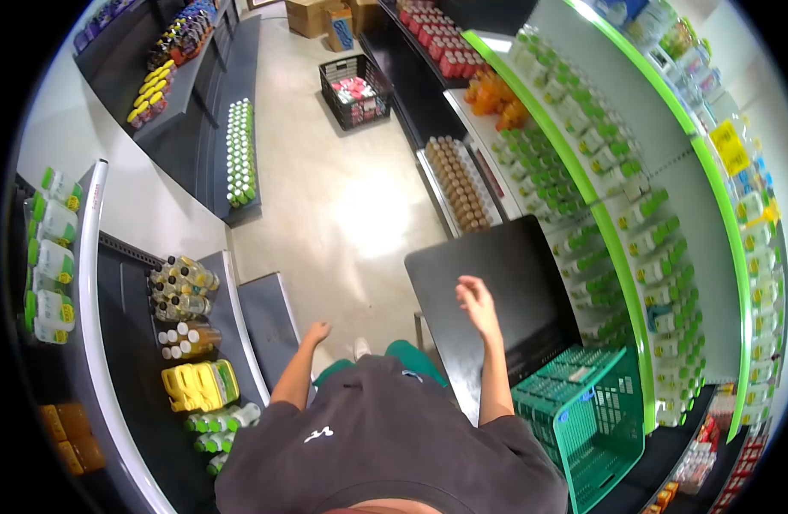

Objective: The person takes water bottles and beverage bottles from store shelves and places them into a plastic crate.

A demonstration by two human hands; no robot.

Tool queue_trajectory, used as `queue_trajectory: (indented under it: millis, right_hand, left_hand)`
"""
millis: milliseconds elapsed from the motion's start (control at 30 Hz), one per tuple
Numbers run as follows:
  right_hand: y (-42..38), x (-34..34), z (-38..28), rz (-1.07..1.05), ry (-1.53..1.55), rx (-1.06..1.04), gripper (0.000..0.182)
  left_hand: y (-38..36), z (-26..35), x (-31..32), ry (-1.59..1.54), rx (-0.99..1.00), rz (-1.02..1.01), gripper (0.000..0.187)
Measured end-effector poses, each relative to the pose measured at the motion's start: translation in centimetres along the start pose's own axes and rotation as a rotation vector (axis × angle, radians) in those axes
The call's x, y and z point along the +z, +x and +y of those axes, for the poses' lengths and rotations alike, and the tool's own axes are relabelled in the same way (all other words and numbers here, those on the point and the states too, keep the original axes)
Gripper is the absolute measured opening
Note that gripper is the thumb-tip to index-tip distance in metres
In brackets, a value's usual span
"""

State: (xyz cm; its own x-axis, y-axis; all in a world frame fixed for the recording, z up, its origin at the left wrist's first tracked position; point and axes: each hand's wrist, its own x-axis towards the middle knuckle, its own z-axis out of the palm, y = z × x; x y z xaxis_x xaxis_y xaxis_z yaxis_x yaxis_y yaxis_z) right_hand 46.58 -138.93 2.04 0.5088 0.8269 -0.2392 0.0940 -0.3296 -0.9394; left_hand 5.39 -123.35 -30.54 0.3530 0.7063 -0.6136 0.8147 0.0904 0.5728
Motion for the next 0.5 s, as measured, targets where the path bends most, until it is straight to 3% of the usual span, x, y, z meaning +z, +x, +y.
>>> queue_trajectory:
  millis: [33, 100, 167, 233, 300, 367, 433, 500]
  right_hand:
    - [1.9, 1.0, 1.2, -0.098, -0.06, 0.046, 0.033]
    - [5.3, 3.1, 4.3, -0.187, -0.243, 0.166, 0.043]
    - [8.8, 4.0, 9.9, -0.201, -0.609, 0.068, 0.055]
    - [11.6, 5.5, 12.4, -0.215, -0.639, 0.178, 0.062]
    - [14.4, 6.9, 16.6, -0.09, -0.698, 0.109, 0.063]
    - [16.3, 8.9, 15.3, -0.047, -0.728, 0.188, 0.064]
    - [19.9, 10.4, 18.6, -0.047, -0.763, 0.089, 0.06]
    - [23.2, 11.6, 20.4, -0.2, -0.531, 0.316, 0.054]
  left_hand:
    - [-3.5, 0.4, -3.0, -0.06, -0.151, 0.098, 0.05]
    - [-3.1, -6.8, -2.6, -0.276, -0.386, 0.204, 0.044]
    - [-5.8, -8.5, -3.1, -0.554, -0.442, 0.269, 0.034]
    - [-5.5, -10.3, -3.7, -0.586, -0.649, 0.105, 0.042]
    - [-5.3, -9.4, -5.0, -0.522, -0.659, 0.009, 0.044]
    - [-3.1, -7.2, -7.0, -0.405, -0.623, -0.045, 0.043]
    - [0.5, -4.0, -10.2, -0.296, -0.627, -0.175, 0.042]
    - [3.7, 0.5, -14.1, -0.278, -0.566, -0.136, 0.044]
